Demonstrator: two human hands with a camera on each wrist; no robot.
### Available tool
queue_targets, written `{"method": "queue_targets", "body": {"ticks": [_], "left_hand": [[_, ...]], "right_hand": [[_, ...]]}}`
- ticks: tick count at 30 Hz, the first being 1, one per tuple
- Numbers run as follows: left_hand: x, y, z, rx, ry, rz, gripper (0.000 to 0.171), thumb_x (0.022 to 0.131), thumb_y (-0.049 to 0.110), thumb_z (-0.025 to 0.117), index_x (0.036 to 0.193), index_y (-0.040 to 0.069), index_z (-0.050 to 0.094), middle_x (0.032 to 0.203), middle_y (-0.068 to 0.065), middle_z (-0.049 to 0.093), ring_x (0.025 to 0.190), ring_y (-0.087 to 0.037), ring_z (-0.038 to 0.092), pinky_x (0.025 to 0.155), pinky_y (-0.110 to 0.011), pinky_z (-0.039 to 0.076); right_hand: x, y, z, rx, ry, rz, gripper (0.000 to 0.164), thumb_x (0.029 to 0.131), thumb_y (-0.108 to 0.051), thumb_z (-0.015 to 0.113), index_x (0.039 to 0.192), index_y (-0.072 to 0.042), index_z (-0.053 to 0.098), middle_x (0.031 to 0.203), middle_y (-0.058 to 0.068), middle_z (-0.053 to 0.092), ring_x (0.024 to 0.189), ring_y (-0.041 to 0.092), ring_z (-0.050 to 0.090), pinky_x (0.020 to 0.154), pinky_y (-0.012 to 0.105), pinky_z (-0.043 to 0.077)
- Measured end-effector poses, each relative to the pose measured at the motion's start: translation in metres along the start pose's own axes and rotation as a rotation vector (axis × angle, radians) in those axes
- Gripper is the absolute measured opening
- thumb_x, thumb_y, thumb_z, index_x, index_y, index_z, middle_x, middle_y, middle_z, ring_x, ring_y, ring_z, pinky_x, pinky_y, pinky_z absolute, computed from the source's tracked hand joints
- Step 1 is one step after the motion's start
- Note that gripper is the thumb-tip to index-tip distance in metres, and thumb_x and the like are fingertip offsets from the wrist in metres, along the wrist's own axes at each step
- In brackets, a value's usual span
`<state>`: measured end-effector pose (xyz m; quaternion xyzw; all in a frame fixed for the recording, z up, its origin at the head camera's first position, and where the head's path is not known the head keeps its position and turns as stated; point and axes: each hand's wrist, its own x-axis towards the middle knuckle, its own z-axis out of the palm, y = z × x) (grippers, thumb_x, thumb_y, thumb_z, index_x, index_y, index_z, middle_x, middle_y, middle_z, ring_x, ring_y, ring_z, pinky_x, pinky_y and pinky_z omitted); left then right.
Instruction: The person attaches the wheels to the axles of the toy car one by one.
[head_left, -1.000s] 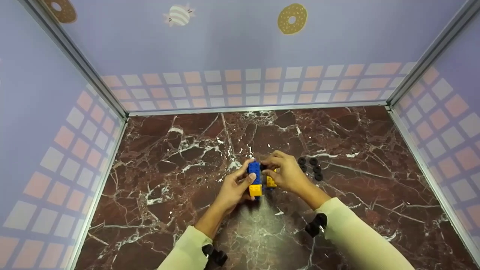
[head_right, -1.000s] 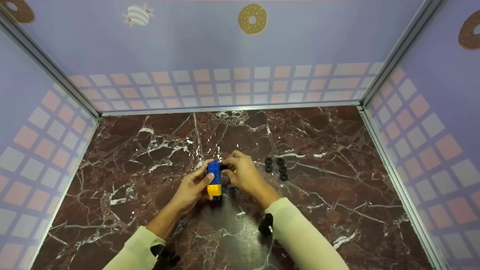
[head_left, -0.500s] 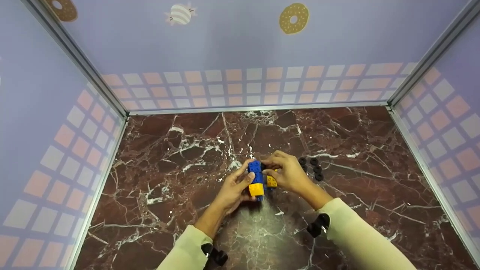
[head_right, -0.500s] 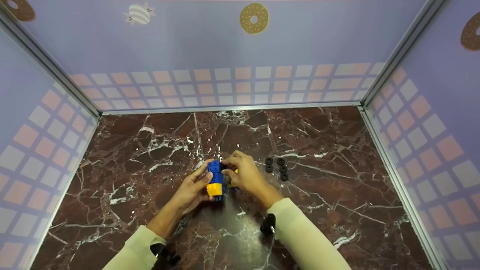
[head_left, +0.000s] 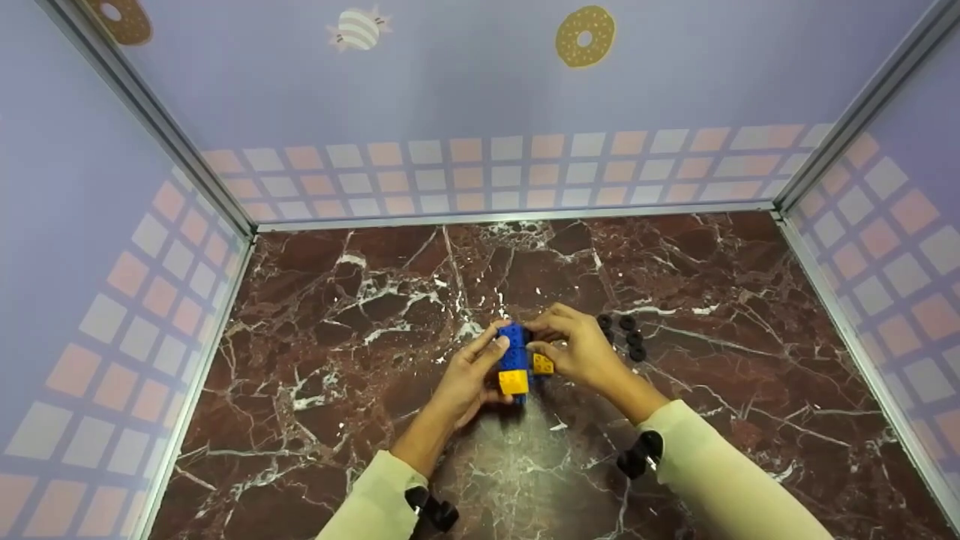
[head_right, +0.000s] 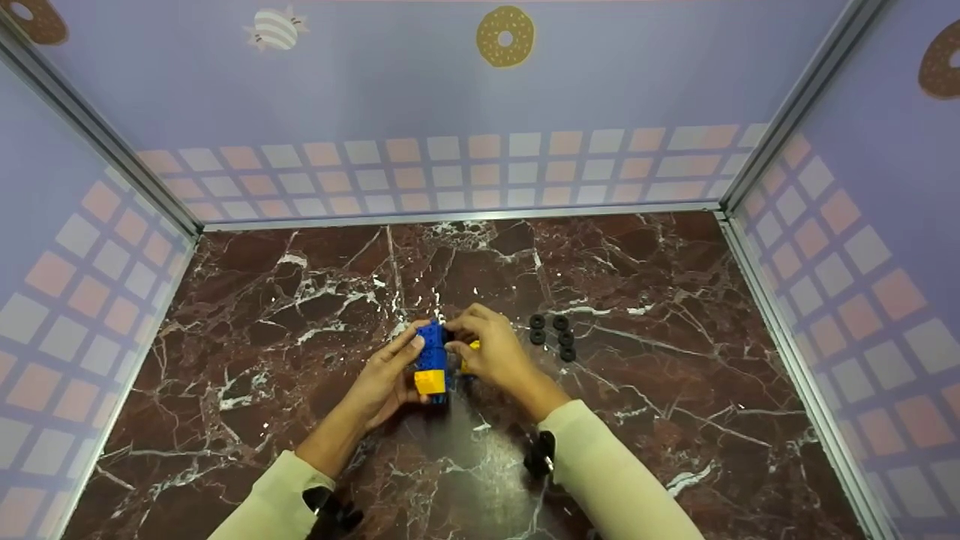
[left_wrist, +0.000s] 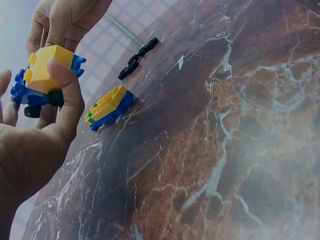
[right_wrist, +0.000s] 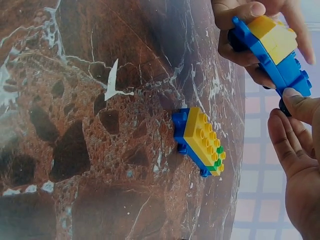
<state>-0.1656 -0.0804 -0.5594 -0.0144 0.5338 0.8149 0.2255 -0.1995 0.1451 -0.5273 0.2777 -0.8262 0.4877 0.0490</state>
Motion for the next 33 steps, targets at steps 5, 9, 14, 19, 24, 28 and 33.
{"method": "queue_targets", "body": {"ticks": [5, 9, 14, 19, 24, 28, 33], "left_hand": [[0.0011, -0.0006, 0.0027, 0.033, 0.044, 0.011, 0.056, 0.114, 0.034, 0.063, 0.168, 0.023, 0.049, 0.161, -0.020, 0.056, 0.103, -0.028, 0.070, 0.057, -0.030, 0.065], [0.0023, -0.0021, 0.0018, 0.044, 0.041, 0.010, 0.060, 0.114, 0.035, 0.062, 0.171, 0.029, 0.043, 0.165, -0.024, 0.052, 0.103, -0.029, 0.070, 0.058, -0.031, 0.066], [0.0032, -0.0024, 0.0013, 0.031, 0.033, -0.008, 0.061, 0.113, 0.034, 0.061, 0.171, 0.027, 0.043, 0.163, -0.027, 0.051, 0.102, -0.030, 0.070, 0.060, -0.032, 0.067], [0.0041, -0.0031, -0.0001, -0.014, 0.021, -0.042, 0.058, 0.114, 0.034, 0.060, 0.167, 0.016, 0.045, 0.147, -0.025, 0.061, 0.093, -0.030, 0.071, 0.061, -0.033, 0.067], [0.0030, -0.0024, -0.0033, -0.042, -0.047, -0.059, 0.043, 0.116, 0.032, 0.055, 0.157, 0.019, 0.046, 0.135, -0.018, 0.063, 0.091, -0.030, 0.071, 0.063, -0.034, 0.066], [0.0009, -0.0007, -0.0044, -0.036, -0.079, -0.059, 0.040, 0.117, 0.030, 0.054, 0.156, 0.022, 0.047, 0.136, -0.018, 0.063, 0.094, -0.030, 0.071, 0.063, -0.034, 0.066], [0.0009, -0.0005, -0.0042, -0.011, -0.081, -0.040, 0.040, 0.116, 0.028, 0.056, 0.155, 0.022, 0.048, 0.139, -0.019, 0.060, 0.099, -0.031, 0.071, 0.062, -0.034, 0.067]], "right_hand": [[-0.0011, 0.0000, -0.0001, 0.011, 0.005, 0.002, 0.028, 0.091, 0.004, 0.087, 0.118, 0.006, 0.080, 0.106, 0.019, 0.073, 0.094, 0.035, 0.081, 0.087, 0.035, 0.071], [-0.0017, 0.0001, -0.0004, 0.016, 0.008, -0.001, 0.029, 0.091, 0.004, 0.087, 0.119, 0.005, 0.080, 0.106, 0.018, 0.073, 0.095, 0.035, 0.081, 0.087, 0.033, 0.071], [-0.0027, 0.0015, -0.0002, 0.027, 0.010, -0.010, 0.030, 0.090, 0.005, 0.086, 0.120, 0.006, 0.080, 0.107, 0.019, 0.072, 0.095, 0.037, 0.081, 0.088, 0.033, 0.071], [-0.0032, 0.0017, 0.0000, 0.031, 0.019, -0.021, 0.030, 0.090, 0.005, 0.086, 0.120, 0.006, 0.080, 0.106, 0.018, 0.072, 0.094, 0.037, 0.080, 0.087, 0.033, 0.071], [-0.0034, -0.0001, -0.0002, 0.031, 0.013, -0.048, 0.030, 0.091, 0.005, 0.086, 0.120, 0.005, 0.080, 0.107, 0.019, 0.073, 0.094, 0.037, 0.080, 0.087, 0.037, 0.071], [-0.0028, -0.0019, -0.0008, -0.010, 0.001, -0.076, 0.030, 0.091, 0.003, 0.088, 0.120, 0.003, 0.082, 0.105, 0.018, 0.073, 0.094, 0.033, 0.080, 0.085, 0.038, 0.071], [-0.0006, -0.0048, -0.0017, -0.073, -0.007, -0.111, 0.027, 0.090, 0.002, 0.089, 0.116, 0.003, 0.083, 0.105, 0.014, 0.074, 0.092, 0.029, 0.078, 0.081, 0.038, 0.071]]}}
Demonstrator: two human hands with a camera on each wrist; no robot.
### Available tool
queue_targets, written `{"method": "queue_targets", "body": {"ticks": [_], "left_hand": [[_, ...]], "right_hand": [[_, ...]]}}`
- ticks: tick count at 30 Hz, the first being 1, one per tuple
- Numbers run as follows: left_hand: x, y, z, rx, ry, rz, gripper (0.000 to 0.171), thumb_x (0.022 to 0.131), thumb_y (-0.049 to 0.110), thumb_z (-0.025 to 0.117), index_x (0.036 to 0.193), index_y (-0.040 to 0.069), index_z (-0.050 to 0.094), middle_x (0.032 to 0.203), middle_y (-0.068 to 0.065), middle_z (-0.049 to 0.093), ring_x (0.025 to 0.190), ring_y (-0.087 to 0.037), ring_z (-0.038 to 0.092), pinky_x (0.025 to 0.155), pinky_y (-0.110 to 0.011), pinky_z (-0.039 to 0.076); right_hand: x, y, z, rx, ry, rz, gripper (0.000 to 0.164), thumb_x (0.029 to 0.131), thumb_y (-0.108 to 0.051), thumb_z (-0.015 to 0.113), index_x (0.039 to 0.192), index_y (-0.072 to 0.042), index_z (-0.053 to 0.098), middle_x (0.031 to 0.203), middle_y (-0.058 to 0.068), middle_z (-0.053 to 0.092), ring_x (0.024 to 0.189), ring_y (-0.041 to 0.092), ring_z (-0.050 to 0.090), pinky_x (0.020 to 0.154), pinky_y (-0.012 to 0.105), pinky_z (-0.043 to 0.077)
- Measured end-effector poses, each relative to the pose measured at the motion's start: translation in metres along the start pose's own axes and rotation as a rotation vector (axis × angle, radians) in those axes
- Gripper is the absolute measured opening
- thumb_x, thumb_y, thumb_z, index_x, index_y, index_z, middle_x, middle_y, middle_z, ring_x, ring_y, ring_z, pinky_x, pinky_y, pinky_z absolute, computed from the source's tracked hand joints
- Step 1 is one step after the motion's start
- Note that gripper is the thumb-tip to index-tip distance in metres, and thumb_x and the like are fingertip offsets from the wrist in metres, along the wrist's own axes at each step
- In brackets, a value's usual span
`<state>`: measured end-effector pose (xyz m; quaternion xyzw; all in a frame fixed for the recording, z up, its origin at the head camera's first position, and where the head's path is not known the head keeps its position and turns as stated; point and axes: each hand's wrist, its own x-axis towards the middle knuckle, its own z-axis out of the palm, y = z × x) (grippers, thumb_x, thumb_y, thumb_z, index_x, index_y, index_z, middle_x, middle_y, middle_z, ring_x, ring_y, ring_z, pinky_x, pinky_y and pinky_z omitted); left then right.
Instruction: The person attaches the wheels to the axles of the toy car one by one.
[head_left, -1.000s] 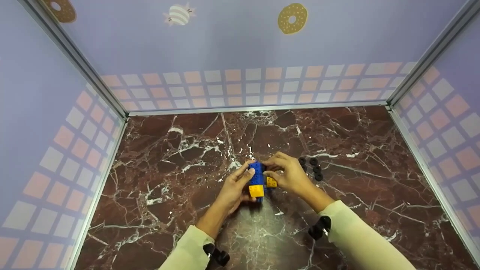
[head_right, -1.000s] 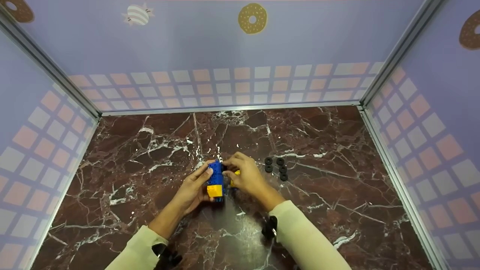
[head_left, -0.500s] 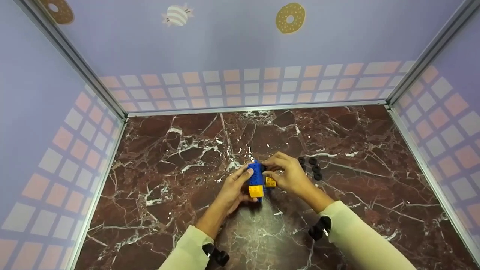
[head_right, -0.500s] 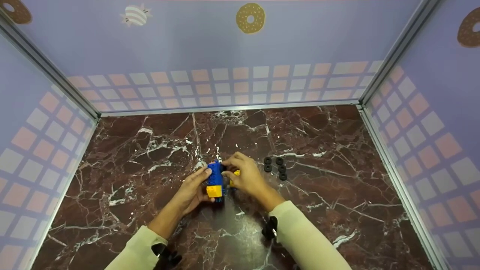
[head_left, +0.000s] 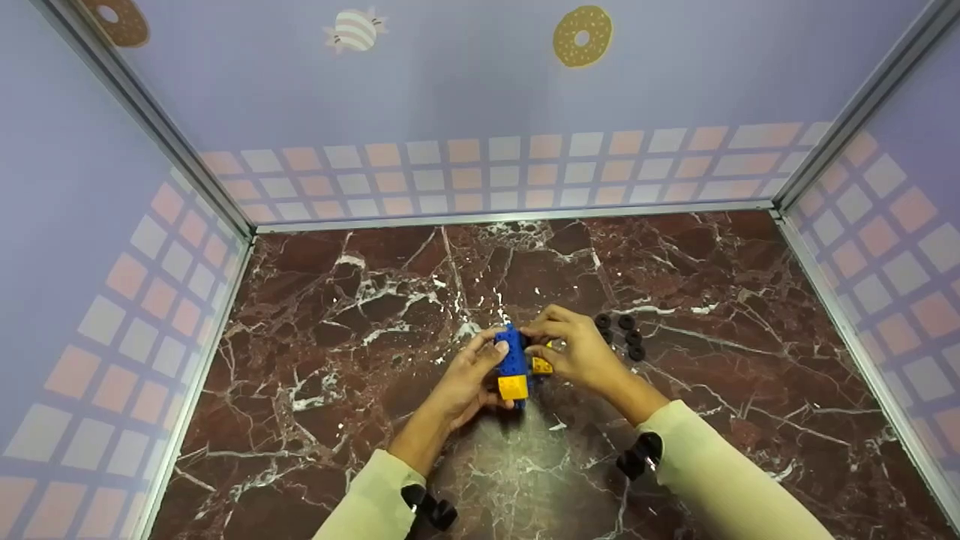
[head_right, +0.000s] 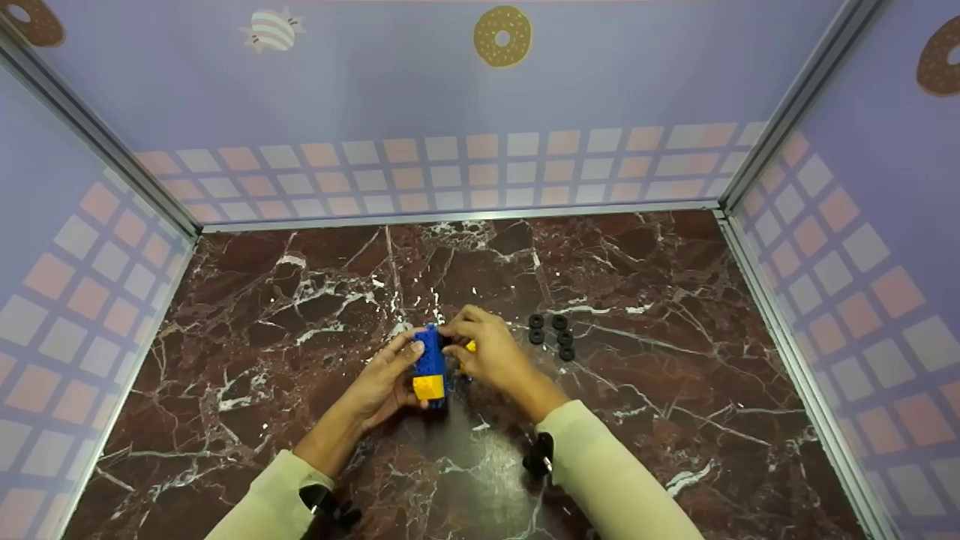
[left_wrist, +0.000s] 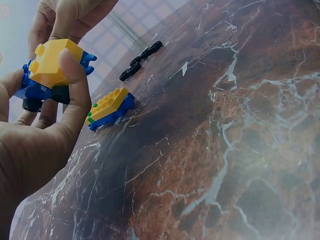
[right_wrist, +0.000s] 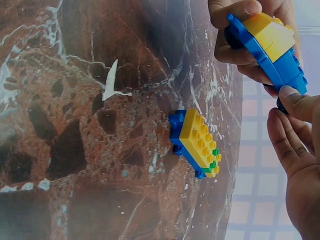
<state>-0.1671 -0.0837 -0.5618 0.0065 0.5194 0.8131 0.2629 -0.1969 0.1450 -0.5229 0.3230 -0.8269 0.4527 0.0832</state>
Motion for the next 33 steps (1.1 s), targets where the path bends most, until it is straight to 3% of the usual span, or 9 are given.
{"method": "queue_targets", "body": {"ticks": [6, 15, 22, 33], "left_hand": [[0.0003, 0.0000, 0.0006, -0.010, 0.009, 0.015, 0.039, 0.116, 0.028, 0.055, 0.154, 0.020, 0.049, 0.135, -0.017, 0.063, 0.095, -0.030, 0.071, 0.060, -0.033, 0.066], [0.0007, -0.0019, 0.0025, -0.058, 0.020, -0.014, 0.042, 0.119, 0.032, 0.050, 0.157, 0.016, 0.045, 0.118, -0.014, 0.070, 0.081, -0.024, 0.072, 0.054, -0.029, 0.062], [0.0012, -0.0025, 0.0031, -0.079, 0.023, -0.018, 0.045, 0.119, 0.033, 0.049, 0.160, 0.015, 0.042, 0.120, -0.014, 0.071, 0.080, -0.023, 0.071, 0.056, -0.028, 0.062], [0.0014, -0.0018, 0.0021, -0.096, 0.038, -0.023, 0.046, 0.120, 0.034, 0.048, 0.161, 0.017, 0.041, 0.116, -0.014, 0.071, 0.080, -0.022, 0.072, 0.058, -0.027, 0.063]], "right_hand": [[0.0021, -0.0029, -0.0017, -0.013, -0.007, 0.000, 0.028, 0.089, 0.003, 0.089, 0.116, 0.004, 0.083, 0.106, 0.014, 0.074, 0.092, 0.029, 0.078, 0.080, 0.039, 0.071], [0.0011, -0.0008, -0.0018, 0.007, -0.029, 0.052, 0.031, 0.091, 0.001, 0.088, 0.121, 0.005, 0.081, 0.107, 0.015, 0.073, 0.092, 0.030, 0.079, 0.083, 0.035, 0.071], [0.0007, 0.0008, -0.0026, 0.020, -0.028, 0.059, 0.032, 0.092, 0.000, 0.087, 0.124, 0.003, 0.081, 0.108, 0.016, 0.073, 0.092, 0.030, 0.080, 0.082, 0.035, 0.071], [-0.0014, 0.0047, -0.0063, -0.001, -0.046, 0.062, 0.038, 0.094, -0.002, 0.087, 0.131, -0.001, 0.079, 0.111, 0.019, 0.072, 0.093, 0.032, 0.080, 0.081, 0.045, 0.072]]}}
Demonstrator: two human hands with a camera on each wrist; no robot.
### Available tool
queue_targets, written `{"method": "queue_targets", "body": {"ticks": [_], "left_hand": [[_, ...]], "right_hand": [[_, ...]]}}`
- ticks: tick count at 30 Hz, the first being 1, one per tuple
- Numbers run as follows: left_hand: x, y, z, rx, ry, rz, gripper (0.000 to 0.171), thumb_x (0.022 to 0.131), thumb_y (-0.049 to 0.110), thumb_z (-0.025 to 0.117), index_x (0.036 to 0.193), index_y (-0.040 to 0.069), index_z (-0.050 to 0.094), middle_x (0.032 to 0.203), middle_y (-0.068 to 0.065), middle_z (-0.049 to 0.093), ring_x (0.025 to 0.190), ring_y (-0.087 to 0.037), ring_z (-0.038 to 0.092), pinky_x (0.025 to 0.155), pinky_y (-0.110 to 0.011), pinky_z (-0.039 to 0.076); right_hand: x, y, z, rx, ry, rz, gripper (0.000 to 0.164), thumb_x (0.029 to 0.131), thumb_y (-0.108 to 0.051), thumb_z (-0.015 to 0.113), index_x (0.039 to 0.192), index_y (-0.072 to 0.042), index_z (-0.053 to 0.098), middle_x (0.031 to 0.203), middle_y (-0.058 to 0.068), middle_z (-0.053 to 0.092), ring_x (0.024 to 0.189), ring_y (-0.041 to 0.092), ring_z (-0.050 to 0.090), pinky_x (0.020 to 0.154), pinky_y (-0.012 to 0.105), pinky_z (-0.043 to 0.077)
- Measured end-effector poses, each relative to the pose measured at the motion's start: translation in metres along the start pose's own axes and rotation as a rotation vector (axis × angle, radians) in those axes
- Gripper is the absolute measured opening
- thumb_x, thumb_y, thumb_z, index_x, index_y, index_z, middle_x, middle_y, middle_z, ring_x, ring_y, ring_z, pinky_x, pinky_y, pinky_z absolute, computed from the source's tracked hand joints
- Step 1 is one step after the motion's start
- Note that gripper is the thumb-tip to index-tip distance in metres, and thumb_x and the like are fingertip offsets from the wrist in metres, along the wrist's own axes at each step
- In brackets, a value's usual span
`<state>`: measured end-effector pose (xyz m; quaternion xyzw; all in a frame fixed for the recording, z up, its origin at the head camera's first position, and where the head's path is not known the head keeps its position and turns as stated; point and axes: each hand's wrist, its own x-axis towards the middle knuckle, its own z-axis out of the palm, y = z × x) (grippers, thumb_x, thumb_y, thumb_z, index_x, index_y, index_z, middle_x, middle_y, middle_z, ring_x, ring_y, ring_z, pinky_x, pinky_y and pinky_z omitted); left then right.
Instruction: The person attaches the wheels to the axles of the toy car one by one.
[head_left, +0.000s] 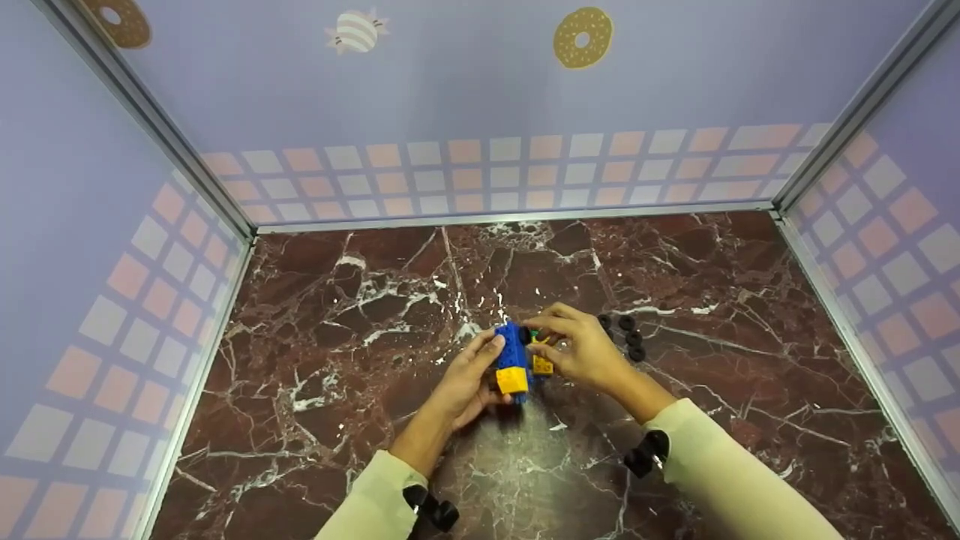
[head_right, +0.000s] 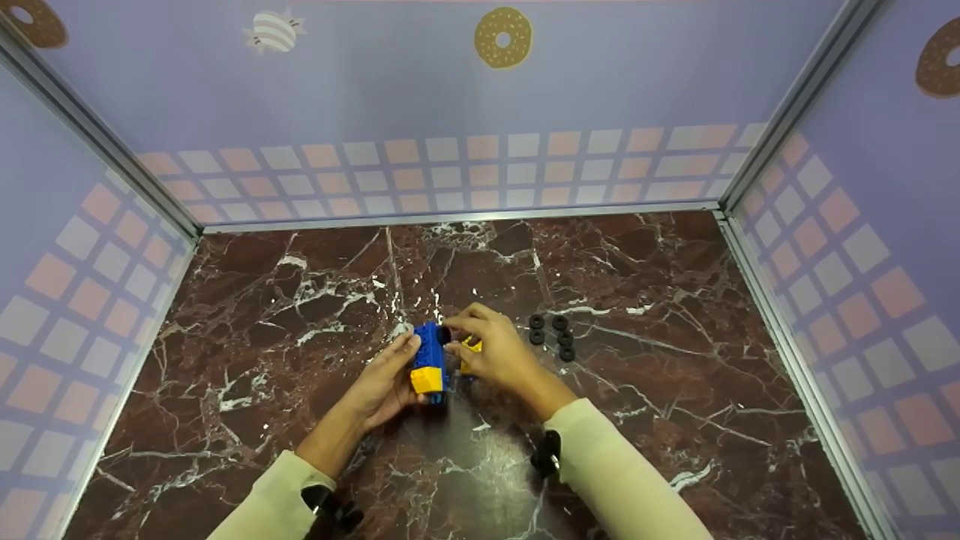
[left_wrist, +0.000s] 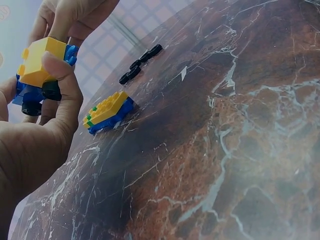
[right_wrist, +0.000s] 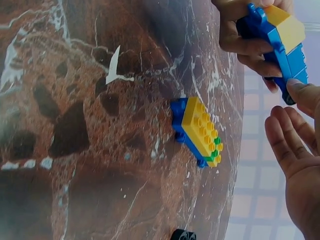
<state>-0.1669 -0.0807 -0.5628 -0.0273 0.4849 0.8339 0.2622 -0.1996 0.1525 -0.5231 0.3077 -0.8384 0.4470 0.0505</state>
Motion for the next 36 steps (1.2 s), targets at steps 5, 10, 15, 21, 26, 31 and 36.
{"method": "queue_targets", "body": {"ticks": [5, 10, 15, 21, 26, 31, 36], "left_hand": [[0.000, 0.001, -0.002, -0.004, 0.011, 0.007, 0.047, 0.119, 0.034, 0.048, 0.163, 0.016, 0.040, 0.114, -0.014, 0.072, 0.081, -0.022, 0.072, 0.057, -0.027, 0.063], [-0.001, 0.002, -0.003, -0.009, 0.013, 0.010, 0.049, 0.117, 0.030, 0.055, 0.163, 0.018, 0.040, 0.119, -0.014, 0.072, 0.085, -0.023, 0.072, 0.058, -0.027, 0.063], [-0.002, 0.002, -0.005, 0.000, 0.013, 0.010, 0.059, 0.110, 0.021, 0.067, 0.163, 0.019, 0.040, 0.126, -0.012, 0.070, 0.093, -0.023, 0.072, 0.063, -0.027, 0.064], [-0.003, 0.002, -0.007, 0.010, 0.000, 0.019, 0.073, 0.106, 0.016, 0.071, 0.169, 0.017, 0.034, 0.136, -0.013, 0.066, 0.097, -0.023, 0.073, 0.067, -0.028, 0.065], [-0.004, 0.003, -0.007, -0.020, 0.014, 0.012, 0.073, 0.107, 0.013, 0.069, 0.170, 0.020, 0.032, 0.140, -0.012, 0.064, 0.097, -0.022, 0.072, 0.067, -0.028, 0.065], [-0.005, 0.005, -0.006, -0.021, 0.014, 0.018, 0.072, 0.108, 0.015, 0.068, 0.170, 0.025, 0.034, 0.143, -0.014, 0.062, 0.101, -0.023, 0.071, 0.069, -0.028, 0.065], [-0.005, 0.006, -0.007, -0.004, -0.003, 0.041, 0.066, 0.111, 0.017, 0.065, 0.167, 0.031, 0.033, 0.143, -0.016, 0.061, 0.103, -0.025, 0.069, 0.069, -0.028, 0.064]], "right_hand": [[-0.004, 0.007, -0.007, -0.038, 0.000, 0.003, 0.038, 0.095, -0.005, 0.087, 0.131, -0.001, 0.078, 0.114, 0.019, 0.074, 0.091, 0.036, 0.079, 0.081, 0.047, 0.072], [-0.010, 0.016, -0.014, -0.077, -0.019, 0.017, 0.037, 0.096, -0.006, 0.086, 0.131, -0.001, 0.078, 0.118, 0.020, 0.074, 0.095, 0.037, 0.080, 0.082, 0.052, 0.071], [-0.017, 0.026, -0.020, -0.218, -0.002, -0.015, 0.035, 0.094, -0.010, 0.088, 0.127, -0.001, 0.080, 0.116, 0.014, 0.076, 0.098, 0.036, 0.077, 0.085, 0.051, 0.068], [-0.025, 0.035, -0.029, -0.306, 0.011, -0.014, 0.035, 0.093, -0.010, 0.090, 0.126, -0.006, 0.081, 0.114, 0.013, 0.078, 0.094, 0.033, 0.070, 0.081, 0.044, 0.062], [-0.032, 0.042, -0.037, -0.345, -0.010, 0.068, 0.036, 0.093, -0.014, 0.090, 0.127, -0.005, 0.081, 0.116, 0.011, 0.076, 0.099, 0.032, 0.070, 0.087, 0.047, 0.063], [-0.039, 0.052, -0.044, -0.395, -0.013, 0.079, 0.036, 0.093, -0.015, 0.090, 0.126, -0.004, 0.081, 0.118, 0.014, 0.076, 0.109, 0.036, 0.072, 0.098, 0.057, 0.064], [-0.047, 0.060, -0.052, -0.420, -0.020, 0.133, 0.039, 0.093, -0.015, 0.089, 0.130, -0.005, 0.080, 0.129, 0.023, 0.073, 0.121, 0.045, 0.071, 0.108, 0.065, 0.060]]}}
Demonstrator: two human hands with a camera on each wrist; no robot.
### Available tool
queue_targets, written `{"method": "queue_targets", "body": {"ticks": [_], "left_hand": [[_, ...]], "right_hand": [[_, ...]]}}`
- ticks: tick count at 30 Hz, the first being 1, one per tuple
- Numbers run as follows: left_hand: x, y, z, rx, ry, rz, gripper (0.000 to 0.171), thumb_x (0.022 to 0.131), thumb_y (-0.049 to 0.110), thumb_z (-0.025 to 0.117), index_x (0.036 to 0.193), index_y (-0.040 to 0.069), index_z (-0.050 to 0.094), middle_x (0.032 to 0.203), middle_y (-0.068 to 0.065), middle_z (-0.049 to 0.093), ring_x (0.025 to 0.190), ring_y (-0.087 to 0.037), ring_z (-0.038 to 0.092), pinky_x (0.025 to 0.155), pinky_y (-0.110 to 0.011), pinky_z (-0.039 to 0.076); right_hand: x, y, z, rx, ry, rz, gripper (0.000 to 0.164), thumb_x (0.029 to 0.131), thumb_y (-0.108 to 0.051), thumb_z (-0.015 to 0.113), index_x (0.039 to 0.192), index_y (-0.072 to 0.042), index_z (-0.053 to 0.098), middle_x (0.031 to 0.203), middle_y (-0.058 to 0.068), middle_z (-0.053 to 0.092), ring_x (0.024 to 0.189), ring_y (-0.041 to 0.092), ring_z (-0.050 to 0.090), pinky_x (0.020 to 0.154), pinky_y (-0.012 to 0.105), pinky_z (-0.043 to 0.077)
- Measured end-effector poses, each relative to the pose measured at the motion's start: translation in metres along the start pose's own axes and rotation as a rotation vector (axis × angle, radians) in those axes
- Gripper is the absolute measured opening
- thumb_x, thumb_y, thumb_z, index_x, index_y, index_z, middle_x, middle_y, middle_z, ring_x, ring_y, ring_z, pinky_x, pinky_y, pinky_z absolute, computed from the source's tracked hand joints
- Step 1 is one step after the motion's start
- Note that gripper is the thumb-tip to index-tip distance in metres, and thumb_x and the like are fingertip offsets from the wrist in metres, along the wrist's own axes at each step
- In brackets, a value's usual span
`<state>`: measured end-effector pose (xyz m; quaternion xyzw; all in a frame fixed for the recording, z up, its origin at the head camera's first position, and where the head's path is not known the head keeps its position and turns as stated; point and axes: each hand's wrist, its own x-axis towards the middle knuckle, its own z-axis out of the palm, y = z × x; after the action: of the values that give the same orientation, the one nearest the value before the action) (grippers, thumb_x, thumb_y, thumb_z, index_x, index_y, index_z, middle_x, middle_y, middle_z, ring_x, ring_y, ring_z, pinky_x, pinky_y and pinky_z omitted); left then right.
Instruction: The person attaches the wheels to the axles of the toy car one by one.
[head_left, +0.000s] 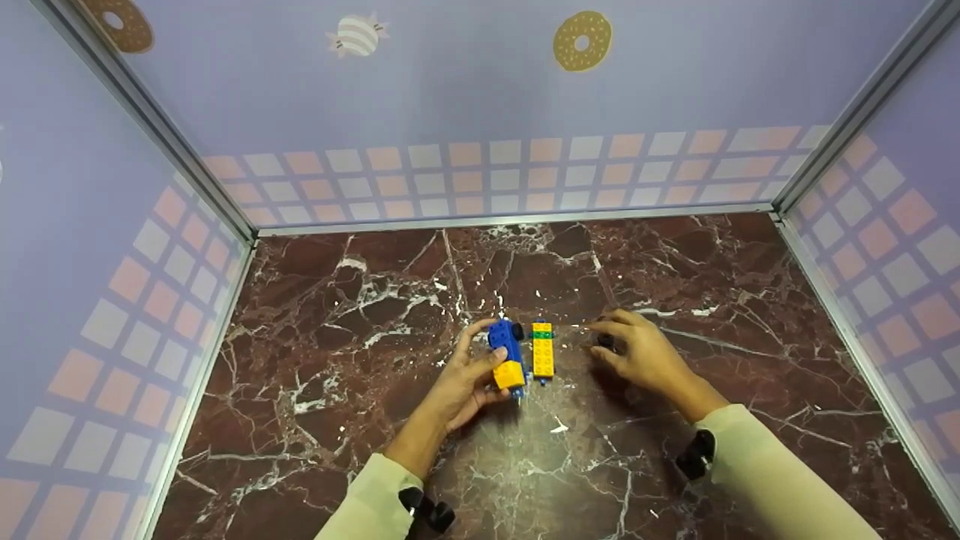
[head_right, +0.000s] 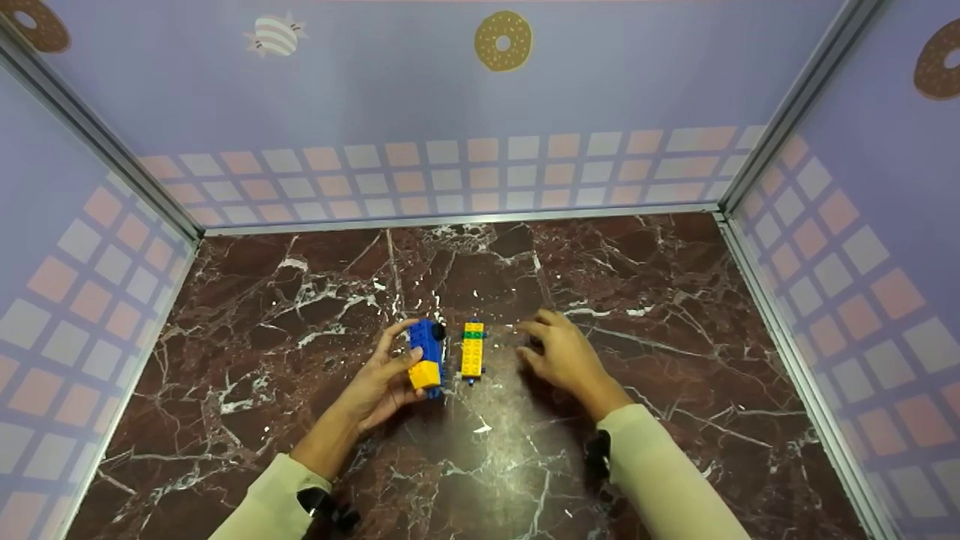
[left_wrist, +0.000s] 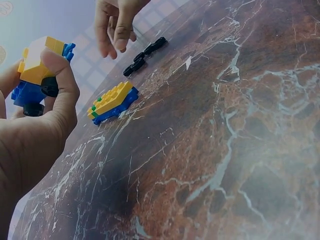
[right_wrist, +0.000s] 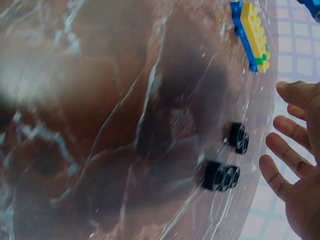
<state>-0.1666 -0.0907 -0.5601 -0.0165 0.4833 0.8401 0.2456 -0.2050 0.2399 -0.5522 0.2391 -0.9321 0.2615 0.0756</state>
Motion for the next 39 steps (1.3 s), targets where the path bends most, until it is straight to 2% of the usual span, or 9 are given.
{"method": "queue_targets", "body": {"ticks": [7, 14, 19, 26, 30, 33, 39], "left_hand": [[0.000, 0.000, -0.002, -0.003, 0.000, 0.007, 0.065, 0.112, 0.018, 0.065, 0.166, 0.029, 0.030, 0.138, -0.015, 0.062, 0.101, -0.025, 0.069, 0.068, -0.028, 0.065], [0.001, -0.001, -0.006, -0.003, -0.003, 0.010, 0.061, 0.112, 0.018, 0.065, 0.165, 0.030, 0.036, 0.136, -0.015, 0.063, 0.101, -0.025, 0.069, 0.068, -0.028, 0.065], [0.000, -0.002, -0.007, -0.004, 0.007, 0.007, 0.060, 0.112, 0.017, 0.065, 0.164, 0.030, 0.038, 0.138, -0.015, 0.062, 0.101, -0.025, 0.069, 0.067, -0.028, 0.065], [0.000, -0.003, -0.008, -0.009, 0.021, 0.011, 0.057, 0.111, 0.018, 0.067, 0.161, 0.032, 0.041, 0.136, -0.015, 0.063, 0.100, -0.024, 0.070, 0.067, -0.028, 0.065], [0.000, -0.003, -0.008, -0.014, 0.023, 0.011, 0.059, 0.111, 0.019, 0.067, 0.163, 0.032, 0.041, 0.137, -0.015, 0.063, 0.100, -0.024, 0.070, 0.068, -0.028, 0.065], [0.000, -0.003, -0.008, -0.013, 0.021, 0.011, 0.061, 0.111, 0.019, 0.066, 0.165, 0.031, 0.039, 0.137, -0.015, 0.063, 0.100, -0.024, 0.069, 0.068, -0.028, 0.065], [-0.001, -0.002, -0.008, -0.013, 0.013, 0.006, 0.062, 0.113, 0.019, 0.064, 0.167, 0.031, 0.036, 0.134, -0.015, 0.062, 0.099, -0.023, 0.068, 0.068, -0.028, 0.064]], "right_hand": [[-0.010, 0.011, -0.007, -0.029, -0.035, 0.094, 0.038, 0.096, -0.017, 0.087, 0.130, -0.005, 0.079, 0.142, 0.032, 0.068, 0.132, 0.056, 0.065, 0.114, 0.073, 0.053], [-0.016, 0.024, -0.011, -0.045, -0.046, 0.081, 0.039, 0.091, -0.010, 0.088, 0.129, -0.003, 0.079, 0.128, 0.023, 0.071, 0.123, 0.046, 0.068, 0.111, 0.065, 0.057], [-0.023, 0.030, -0.013, -0.067, -0.058, 0.107, 0.037, 0.089, -0.010, 0.090, 0.125, -0.004, 0.081, 0.119, 0.016, 0.067, 0.117, 0.041, 0.066, 0.104, 0.061, 0.059], [-0.031, 0.036, -0.014, -0.081, -0.058, 0.117, 0.029, 0.088, -0.010, 0.092, 0.114, -0.003, 0.081, 0.111, 0.015, 0.063, 0.114, 0.043, 0.066, 0.101, 0.062, 0.060], [-0.034, 0.038, -0.014, -0.081, -0.072, 0.121, 0.028, 0.087, -0.011, 0.092, 0.112, -0.005, 0.081, 0.106, 0.012, 0.061, 0.104, 0.038, 0.064, 0.093, 0.060, 0.060], [-0.035, 0.040, -0.014, -0.083, -0.081, 0.128, 0.027, 0.088, -0.012, 0.092, 0.112, -0.006, 0.081, 0.106, 0.012, 0.062, 0.099, 0.035, 0.064, 0.090, 0.059, 0.060], [-0.036, 0.043, -0.014, -0.071, -0.092, 0.139, 0.024, 0.091, -0.011, 0.089, 0.113, -0.006, 0.081, 0.117, 0.018, 0.068, 0.101, 0.039, 0.069, 0.093, 0.062, 0.062]]}}
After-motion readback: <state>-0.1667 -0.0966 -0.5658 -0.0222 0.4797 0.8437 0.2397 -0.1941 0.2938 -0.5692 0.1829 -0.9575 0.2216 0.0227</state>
